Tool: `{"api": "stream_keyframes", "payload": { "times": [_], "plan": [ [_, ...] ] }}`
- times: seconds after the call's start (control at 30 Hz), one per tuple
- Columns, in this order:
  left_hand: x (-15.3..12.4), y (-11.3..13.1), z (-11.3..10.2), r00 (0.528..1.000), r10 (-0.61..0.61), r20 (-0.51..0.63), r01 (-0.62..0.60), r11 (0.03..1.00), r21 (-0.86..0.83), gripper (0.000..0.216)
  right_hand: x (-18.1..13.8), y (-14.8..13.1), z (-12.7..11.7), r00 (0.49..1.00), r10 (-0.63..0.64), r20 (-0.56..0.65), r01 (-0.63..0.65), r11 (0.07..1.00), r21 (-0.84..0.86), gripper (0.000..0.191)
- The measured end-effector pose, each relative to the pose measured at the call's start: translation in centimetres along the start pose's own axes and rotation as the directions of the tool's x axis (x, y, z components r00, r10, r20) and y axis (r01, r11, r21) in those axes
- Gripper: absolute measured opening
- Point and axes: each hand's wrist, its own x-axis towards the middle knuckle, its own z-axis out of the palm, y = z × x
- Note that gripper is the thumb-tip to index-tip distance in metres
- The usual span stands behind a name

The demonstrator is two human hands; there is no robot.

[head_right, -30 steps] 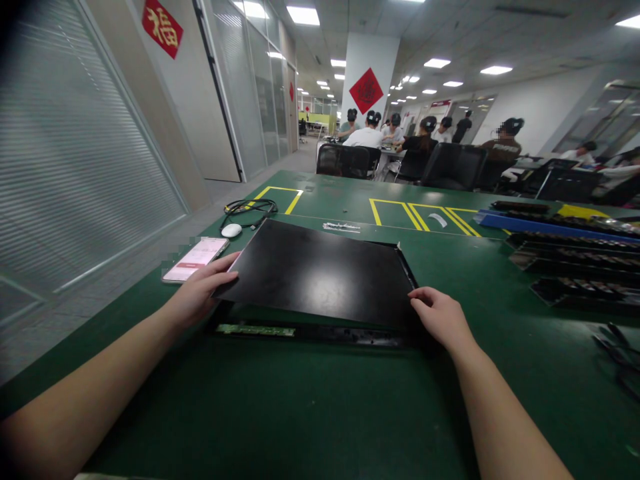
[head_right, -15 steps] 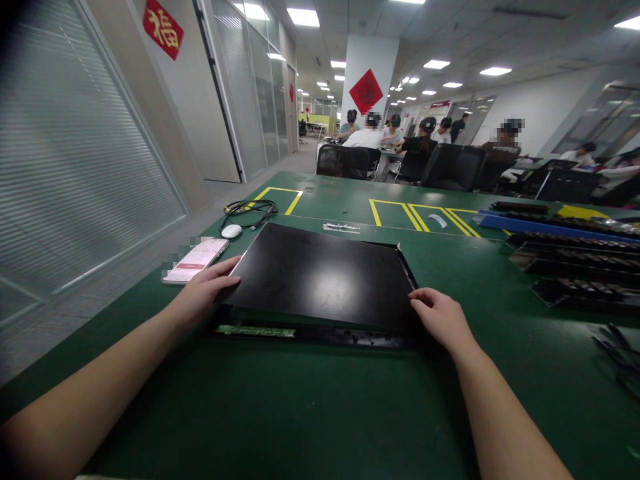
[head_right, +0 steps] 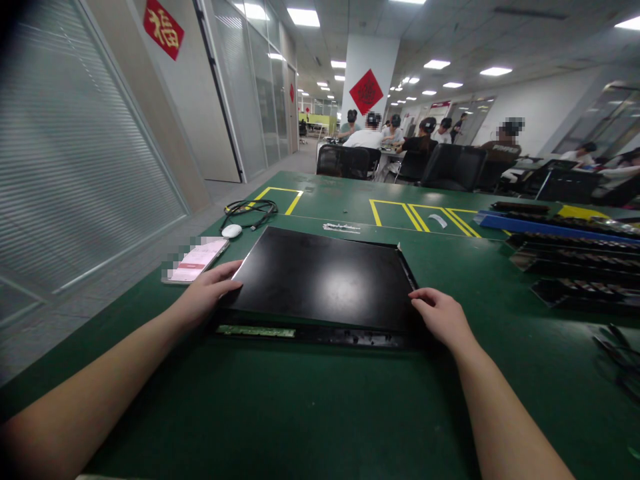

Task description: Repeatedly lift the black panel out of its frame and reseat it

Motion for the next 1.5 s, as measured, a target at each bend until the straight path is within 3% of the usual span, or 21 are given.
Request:
{"api": "stream_keyframes", "payload": {
  "times": [0.1,0.3,0.97,1.23,1.5],
  "plan": [
    [0.4,-0.6,-0.3,0.994,0.089,-0.058,-0.079,0.985,0.153,0.038,-0.1,-0.1,0.0,1.0,0.016,0.007,-0.016,1.0,0.025,0.024],
    [1.0,-1.9,-0.6,0.997,0.074,-0.009,-0.067,0.94,0.333,0.053,-0.5,-0.7,-0.2,0.998,0.056,0.028,-0.058,0.997,0.048,0.029],
    [1.5,-3.1,-1.2,0.993,0.109,0.043,-0.116,0.86,0.498,0.057,0.0,-0.2,0.0,0.996,0.087,0.027,-0.091,0.971,0.22,0.026],
    [1.9,-3.3,-1.3,0.992,0.119,0.035,-0.119,0.826,0.551,0.052,0.5,0.8,0.2,0.991,0.103,0.09,-0.126,0.94,0.318,0.028],
    [1.7,-2.9,-1.1,0.99,0.13,0.056,-0.136,0.774,0.619,0.053,0.6,0.7,0.1,0.991,0.114,0.077,-0.132,0.939,0.316,0.027]
  ]
}}
